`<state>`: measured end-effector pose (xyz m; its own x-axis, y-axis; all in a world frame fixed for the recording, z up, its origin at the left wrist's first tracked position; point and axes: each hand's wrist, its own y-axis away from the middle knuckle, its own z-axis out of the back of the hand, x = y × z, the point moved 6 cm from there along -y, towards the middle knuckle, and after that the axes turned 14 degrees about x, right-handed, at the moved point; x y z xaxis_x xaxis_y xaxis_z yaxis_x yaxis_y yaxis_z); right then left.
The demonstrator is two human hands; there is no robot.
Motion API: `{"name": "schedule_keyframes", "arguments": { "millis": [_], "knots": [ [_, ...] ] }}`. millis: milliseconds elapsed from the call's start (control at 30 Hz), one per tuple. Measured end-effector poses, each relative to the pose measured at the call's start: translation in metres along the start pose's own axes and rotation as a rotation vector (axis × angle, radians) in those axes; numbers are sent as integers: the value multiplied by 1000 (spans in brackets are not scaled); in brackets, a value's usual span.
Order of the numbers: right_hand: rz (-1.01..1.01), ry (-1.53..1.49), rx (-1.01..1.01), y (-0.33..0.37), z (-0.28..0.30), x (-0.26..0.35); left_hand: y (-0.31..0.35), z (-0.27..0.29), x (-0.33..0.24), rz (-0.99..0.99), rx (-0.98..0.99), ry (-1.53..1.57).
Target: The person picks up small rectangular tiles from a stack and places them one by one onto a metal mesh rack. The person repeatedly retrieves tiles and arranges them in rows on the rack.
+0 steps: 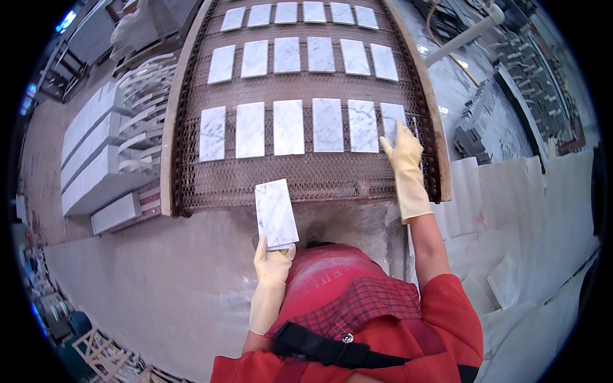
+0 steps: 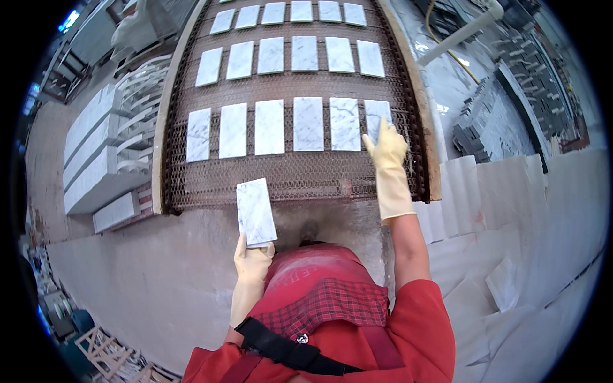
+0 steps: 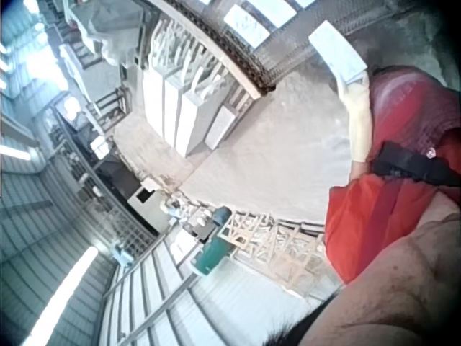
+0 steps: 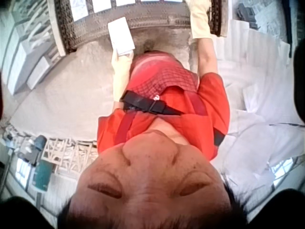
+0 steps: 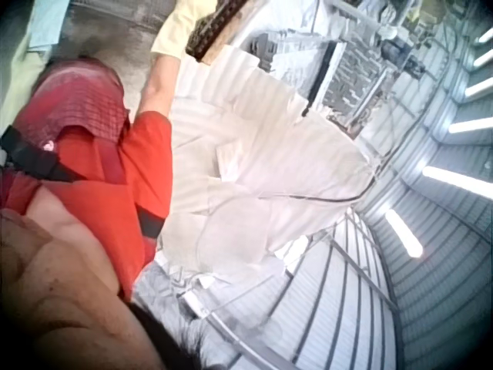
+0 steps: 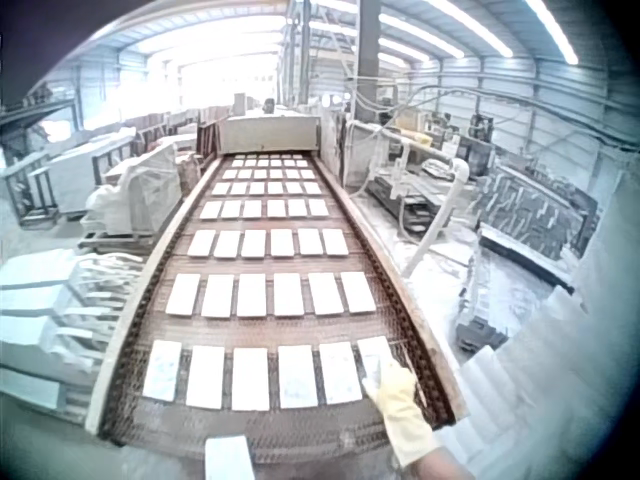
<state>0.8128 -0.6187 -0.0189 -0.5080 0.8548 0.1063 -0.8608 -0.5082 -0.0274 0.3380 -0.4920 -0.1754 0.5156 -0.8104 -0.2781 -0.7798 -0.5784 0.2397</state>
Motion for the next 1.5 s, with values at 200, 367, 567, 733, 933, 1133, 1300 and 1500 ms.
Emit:
{"name": "schedule_keyframes", "arguments": {
  "millis": [200, 367, 567, 733, 933, 1133, 1300, 1500],
  "knots": [
    [320, -421, 7, 77, 31, 54, 9, -4, 1, 8, -52, -55],
    [384, -809, 934, 168, -21, 147, 12, -41, -4, 66, -182, -19],
    [188, -1166, 1278, 205, -89, 207, 2, -12, -9, 5, -70, -258],
    [114, -1341, 1319, 215, -92, 218, 22, -32, -30, -76, -135, -209],
    [47, -1581, 1277, 228, -97, 225, 42, -20, -65, -263, -159, -219],
    [28, -1481, 1208, 222, -132, 219, 29, -8, -122, -323, -90, -220],
    [-36, -1433, 1191, 232, -105, 231, 14, 18, -153, -293, -87, -244],
    [28, -1409, 1156, 229, -120, 232, 4, 48, -157, -193, -58, -163]
  ]
}}
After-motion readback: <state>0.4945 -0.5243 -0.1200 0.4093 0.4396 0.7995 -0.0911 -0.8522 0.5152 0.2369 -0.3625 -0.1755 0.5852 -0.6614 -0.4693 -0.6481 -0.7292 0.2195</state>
